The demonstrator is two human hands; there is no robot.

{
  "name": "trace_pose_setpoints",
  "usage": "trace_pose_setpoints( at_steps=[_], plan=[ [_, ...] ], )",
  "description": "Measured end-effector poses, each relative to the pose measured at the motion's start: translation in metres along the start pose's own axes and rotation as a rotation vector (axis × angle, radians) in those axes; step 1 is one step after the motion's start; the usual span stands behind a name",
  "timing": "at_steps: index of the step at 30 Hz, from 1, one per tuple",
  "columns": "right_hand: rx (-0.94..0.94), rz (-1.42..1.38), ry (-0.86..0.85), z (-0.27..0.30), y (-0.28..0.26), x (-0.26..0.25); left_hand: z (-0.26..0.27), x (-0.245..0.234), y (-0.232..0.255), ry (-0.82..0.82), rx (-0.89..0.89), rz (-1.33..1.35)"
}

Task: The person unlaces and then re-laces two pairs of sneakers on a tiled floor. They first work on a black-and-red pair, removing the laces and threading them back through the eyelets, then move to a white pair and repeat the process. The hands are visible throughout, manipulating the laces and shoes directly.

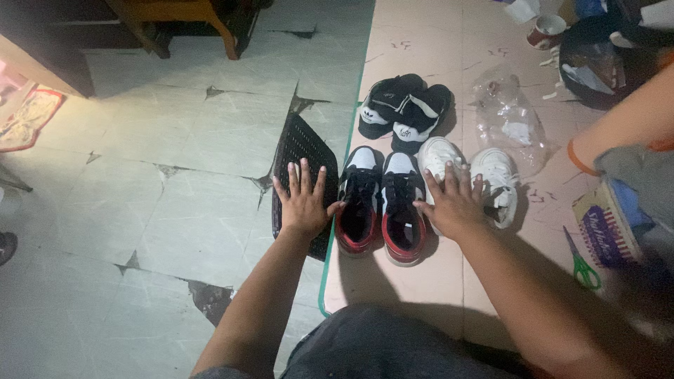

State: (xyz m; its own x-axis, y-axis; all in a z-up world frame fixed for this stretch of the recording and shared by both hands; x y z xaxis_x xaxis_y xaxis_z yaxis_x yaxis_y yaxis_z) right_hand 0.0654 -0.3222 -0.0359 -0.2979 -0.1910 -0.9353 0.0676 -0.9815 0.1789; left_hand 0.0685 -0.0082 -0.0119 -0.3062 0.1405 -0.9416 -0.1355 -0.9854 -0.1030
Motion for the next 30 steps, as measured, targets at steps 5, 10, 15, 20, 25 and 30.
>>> trace_pose_setpoints(
  at_steps=[5, 10, 15, 20, 25, 30],
  plan=[
    [-0.047, -0.081, 0.064, 0.007, 0.0, -0.008, 0.0, -0.001, -0.001, 0.096, 0.032, 0.047],
    [-0.067, -0.092, 0.102, 0.009, -0.002, -0.011, 0.002, -0.003, -0.001, 0.122, 0.041, 0.071],
    [-0.046, -0.08, 0.044, 0.013, -0.004, -0.015, 0.001, -0.004, 0.003, 0.091, 0.042, 0.063],
    [-0.1, -0.167, 0.011, 0.016, -0.019, -0.023, -0.003, 0.01, 0.011, -0.024, 0.025, 0.094],
    [-0.177, -0.222, -0.044, 0.019, -0.045, -0.02, -0.014, 0.044, 0.025, -0.144, 0.018, 0.307],
    [-0.274, -0.231, -0.137, 0.019, -0.07, -0.013, -0.023, 0.082, 0.038, -0.139, 0.076, 0.533]
  ],
)
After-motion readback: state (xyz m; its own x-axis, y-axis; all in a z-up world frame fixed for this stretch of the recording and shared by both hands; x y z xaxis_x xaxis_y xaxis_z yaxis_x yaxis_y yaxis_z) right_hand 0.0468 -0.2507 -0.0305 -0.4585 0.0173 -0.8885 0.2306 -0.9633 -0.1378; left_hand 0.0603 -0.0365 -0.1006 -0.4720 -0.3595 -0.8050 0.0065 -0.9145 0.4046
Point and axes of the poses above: each hand's wrist, its own z-axis away from the middle knuckle, its own x-axis out of the palm, y = z × x, the point moved 7 cm from there along -z, towards the middle knuckle, and after that the axes turned 9 degrees about -y, right-handed, at the moved point
